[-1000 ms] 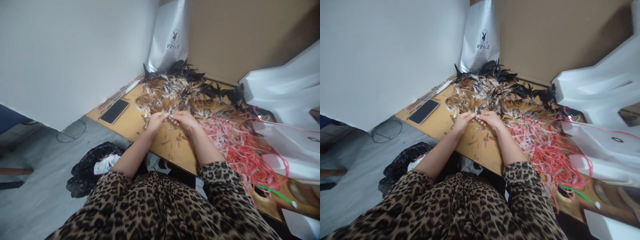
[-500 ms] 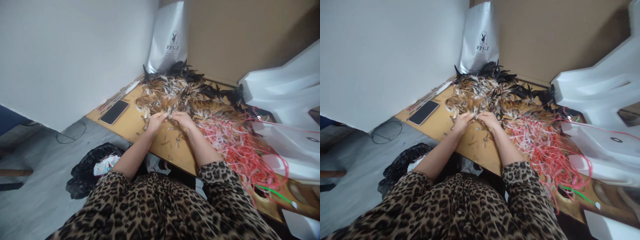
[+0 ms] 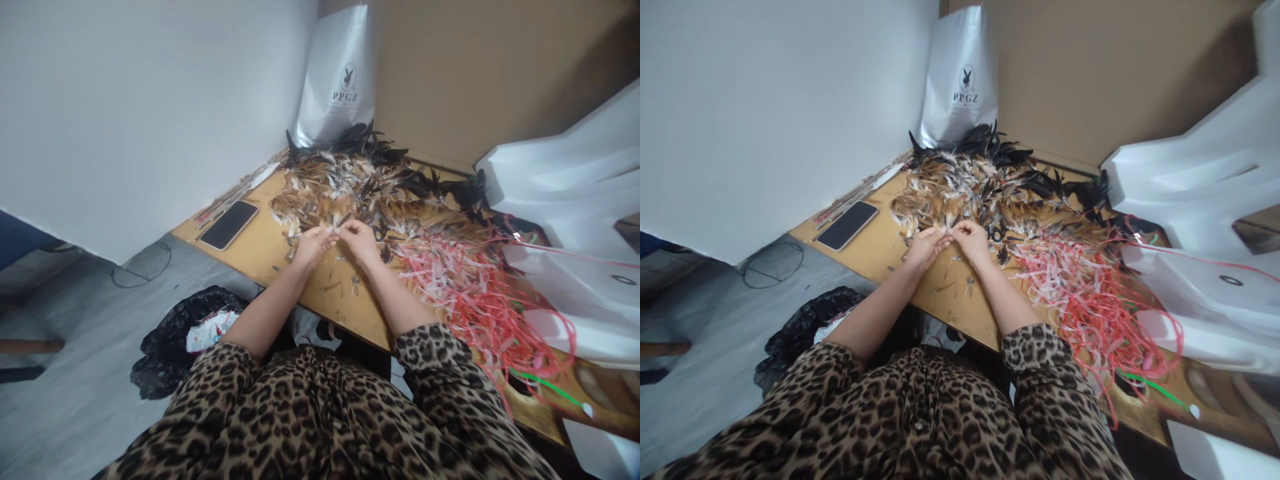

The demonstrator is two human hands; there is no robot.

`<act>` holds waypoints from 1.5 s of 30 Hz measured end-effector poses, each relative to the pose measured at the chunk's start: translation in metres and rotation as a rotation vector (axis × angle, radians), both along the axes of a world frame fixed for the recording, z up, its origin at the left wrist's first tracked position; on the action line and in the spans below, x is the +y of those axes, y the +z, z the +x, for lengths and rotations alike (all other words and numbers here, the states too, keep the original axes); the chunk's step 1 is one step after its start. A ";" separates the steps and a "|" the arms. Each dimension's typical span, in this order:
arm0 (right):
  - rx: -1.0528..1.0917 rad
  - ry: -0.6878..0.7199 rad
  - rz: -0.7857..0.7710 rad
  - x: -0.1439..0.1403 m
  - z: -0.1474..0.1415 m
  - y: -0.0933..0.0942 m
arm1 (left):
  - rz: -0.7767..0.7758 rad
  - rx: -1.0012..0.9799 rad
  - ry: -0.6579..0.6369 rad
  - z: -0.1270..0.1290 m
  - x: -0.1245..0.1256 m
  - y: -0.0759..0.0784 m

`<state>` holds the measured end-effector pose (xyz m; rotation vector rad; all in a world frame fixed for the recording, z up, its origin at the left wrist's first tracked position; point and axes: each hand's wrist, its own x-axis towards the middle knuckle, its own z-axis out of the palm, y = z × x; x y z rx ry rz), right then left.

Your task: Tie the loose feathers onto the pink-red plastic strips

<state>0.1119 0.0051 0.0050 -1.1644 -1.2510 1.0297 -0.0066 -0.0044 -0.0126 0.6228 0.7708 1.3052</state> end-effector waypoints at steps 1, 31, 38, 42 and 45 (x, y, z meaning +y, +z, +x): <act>0.013 0.001 -0.021 0.001 0.000 -0.001 | 0.005 0.008 -0.001 0.000 0.000 0.000; 0.118 0.121 -0.104 0.004 0.013 0.007 | 0.053 0.153 -0.094 -0.003 0.001 -0.004; 0.072 0.091 -0.086 0.004 0.013 0.006 | 0.046 0.125 -0.075 -0.005 0.001 -0.004; 0.062 0.078 -0.077 0.004 0.014 0.006 | -0.013 0.039 -0.042 -0.006 0.004 -0.005; 0.082 0.073 -0.092 0.005 0.014 0.005 | -0.049 0.008 -0.008 -0.007 0.006 -0.006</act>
